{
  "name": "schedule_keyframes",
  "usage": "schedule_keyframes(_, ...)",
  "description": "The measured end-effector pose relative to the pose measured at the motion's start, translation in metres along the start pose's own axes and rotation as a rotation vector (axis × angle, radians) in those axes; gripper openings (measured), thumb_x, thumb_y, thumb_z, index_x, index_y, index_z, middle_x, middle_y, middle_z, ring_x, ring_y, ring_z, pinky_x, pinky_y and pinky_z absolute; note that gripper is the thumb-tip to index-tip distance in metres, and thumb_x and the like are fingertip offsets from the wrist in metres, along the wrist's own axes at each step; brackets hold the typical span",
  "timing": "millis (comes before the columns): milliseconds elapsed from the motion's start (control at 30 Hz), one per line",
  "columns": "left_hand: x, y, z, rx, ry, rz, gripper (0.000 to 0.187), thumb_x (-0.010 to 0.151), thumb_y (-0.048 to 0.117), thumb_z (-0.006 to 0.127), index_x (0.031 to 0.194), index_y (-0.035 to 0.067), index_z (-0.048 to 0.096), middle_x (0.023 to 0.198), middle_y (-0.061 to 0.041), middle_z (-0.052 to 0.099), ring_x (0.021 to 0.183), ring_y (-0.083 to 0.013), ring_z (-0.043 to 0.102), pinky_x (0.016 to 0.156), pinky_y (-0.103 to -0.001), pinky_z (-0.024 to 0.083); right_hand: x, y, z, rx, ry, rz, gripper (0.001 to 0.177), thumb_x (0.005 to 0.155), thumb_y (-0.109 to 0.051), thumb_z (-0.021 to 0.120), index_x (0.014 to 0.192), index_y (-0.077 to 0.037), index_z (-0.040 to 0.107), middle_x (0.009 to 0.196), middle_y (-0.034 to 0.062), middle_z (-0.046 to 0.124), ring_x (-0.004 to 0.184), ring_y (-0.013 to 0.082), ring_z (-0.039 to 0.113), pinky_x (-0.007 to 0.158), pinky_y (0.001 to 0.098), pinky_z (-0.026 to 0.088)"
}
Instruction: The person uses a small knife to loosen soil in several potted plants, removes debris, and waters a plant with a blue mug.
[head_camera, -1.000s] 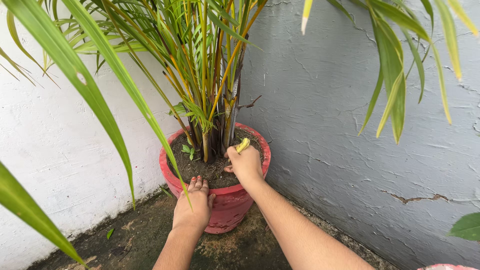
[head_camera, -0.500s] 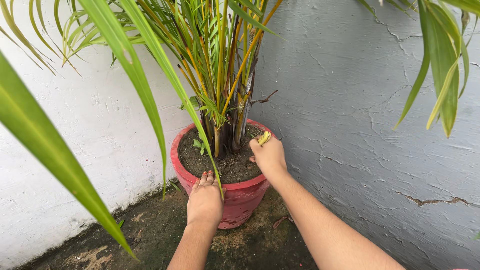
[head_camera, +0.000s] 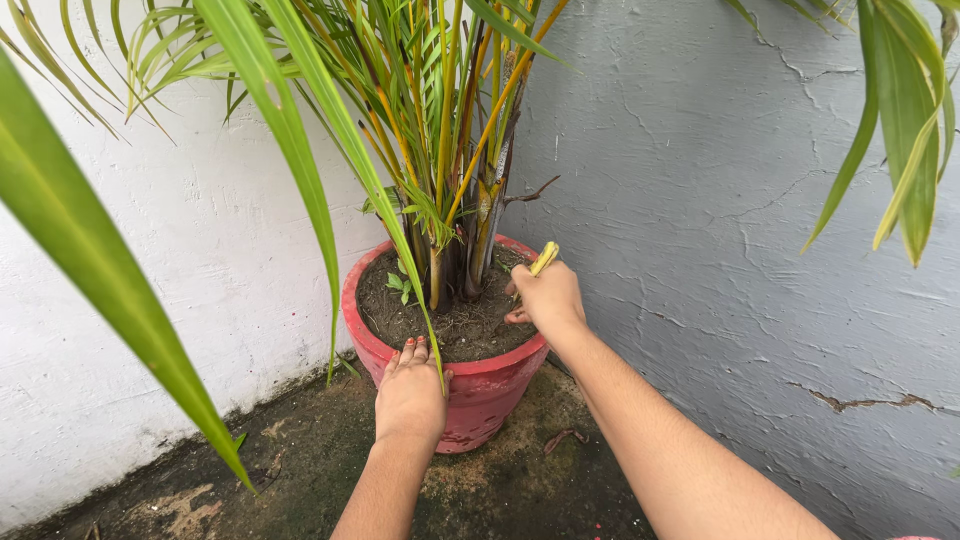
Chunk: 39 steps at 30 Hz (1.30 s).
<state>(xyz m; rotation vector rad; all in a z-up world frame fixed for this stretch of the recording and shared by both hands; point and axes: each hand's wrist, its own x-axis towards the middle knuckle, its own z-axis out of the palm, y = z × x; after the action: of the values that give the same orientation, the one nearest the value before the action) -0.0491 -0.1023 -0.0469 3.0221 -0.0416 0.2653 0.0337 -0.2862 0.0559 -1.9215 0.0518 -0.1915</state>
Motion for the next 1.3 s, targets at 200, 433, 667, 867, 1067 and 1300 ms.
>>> schedule_keyframes(200, 0.001, 0.000, 0.003, 0.010, -0.012, 0.006, 0.053, 0.103, 0.035, 0.046, 0.145, 0.003, 0.048, 0.158, -0.014, 0.041, 0.149, -0.0248, 0.033, 0.122, -0.041, 0.024, 0.001, 0.002, 0.002, 0.092, 0.004, 0.078, 0.035, 0.093, -0.017, 0.058, 0.086, 0.015, 0.070, 0.079, 0.0232, 0.071, 0.056, 0.0284, 0.075, 0.046, 0.0311, 0.062)
schedule_keyframes(433, 0.000, -0.002, 0.000, -0.022, 0.012, 0.000, 0.049, 0.102, 0.030, 0.050, 0.144, 0.006, 0.051, 0.156, -0.013, 0.044, 0.149, -0.0243, 0.036, 0.123, -0.040, 0.025, -0.005, -0.007, 0.007, 0.121, 0.037, -0.010, 0.035, 0.093, -0.016, 0.056, 0.085, 0.015, 0.071, 0.072, 0.0225, 0.069, 0.055, 0.0269, 0.075, 0.045, 0.0302, 0.060)
schedule_keyframes(667, 0.000, -0.001, -0.006, -0.072, -0.005, 0.005, 0.051, 0.101, 0.035, 0.052, 0.142, 0.005, 0.052, 0.155, -0.013, 0.045, 0.147, -0.0250, 0.037, 0.122, -0.041, 0.027, -0.001, -0.003, 0.029, 0.230, -0.037, -0.011, 0.030, 0.093, -0.013, 0.057, 0.089, 0.014, 0.070, 0.075, 0.0226, 0.073, 0.056, 0.0253, 0.075, 0.048, 0.0294, 0.062)
schedule_keyframes(867, 0.000, -0.001, -0.008, -0.101, -0.010, 0.000, 0.050, 0.101, 0.035, 0.054, 0.141, 0.005, 0.054, 0.154, -0.014, 0.047, 0.146, -0.0254, 0.039, 0.122, -0.041, 0.028, 0.001, 0.014, 0.049, 0.328, -0.037, -0.015, 0.025, 0.092, -0.011, 0.057, 0.091, 0.012, 0.066, 0.080, 0.0189, 0.072, 0.057, 0.0289, 0.074, 0.048, 0.0323, 0.063)
schedule_keyframes(1067, -0.004, 0.001, -0.010, -0.101, -0.002, -0.012, 0.050, 0.101, 0.034, 0.055, 0.141, 0.004, 0.053, 0.152, -0.014, 0.048, 0.146, -0.0264, 0.039, 0.123, -0.042, 0.026, -0.008, 0.003, 0.052, 0.298, -0.126, -0.079, 0.027, 0.092, -0.010, 0.057, 0.088, 0.013, 0.069, 0.079, 0.0185, 0.072, 0.060, 0.0258, 0.076, 0.052, 0.0301, 0.065)
schedule_keyframes(1300, -0.001, 0.001, -0.003, -0.119, 0.013, -0.019, 0.050, 0.101, 0.032, 0.054, 0.141, 0.003, 0.052, 0.155, -0.015, 0.044, 0.148, -0.0265, 0.035, 0.123, -0.042, 0.024, -0.008, 0.007, 0.068, 0.261, -0.150, -0.120, 0.022, 0.090, -0.011, 0.061, 0.091, 0.007, 0.073, 0.078, 0.0148, 0.071, 0.061, 0.0223, 0.074, 0.056, 0.0300, 0.062)
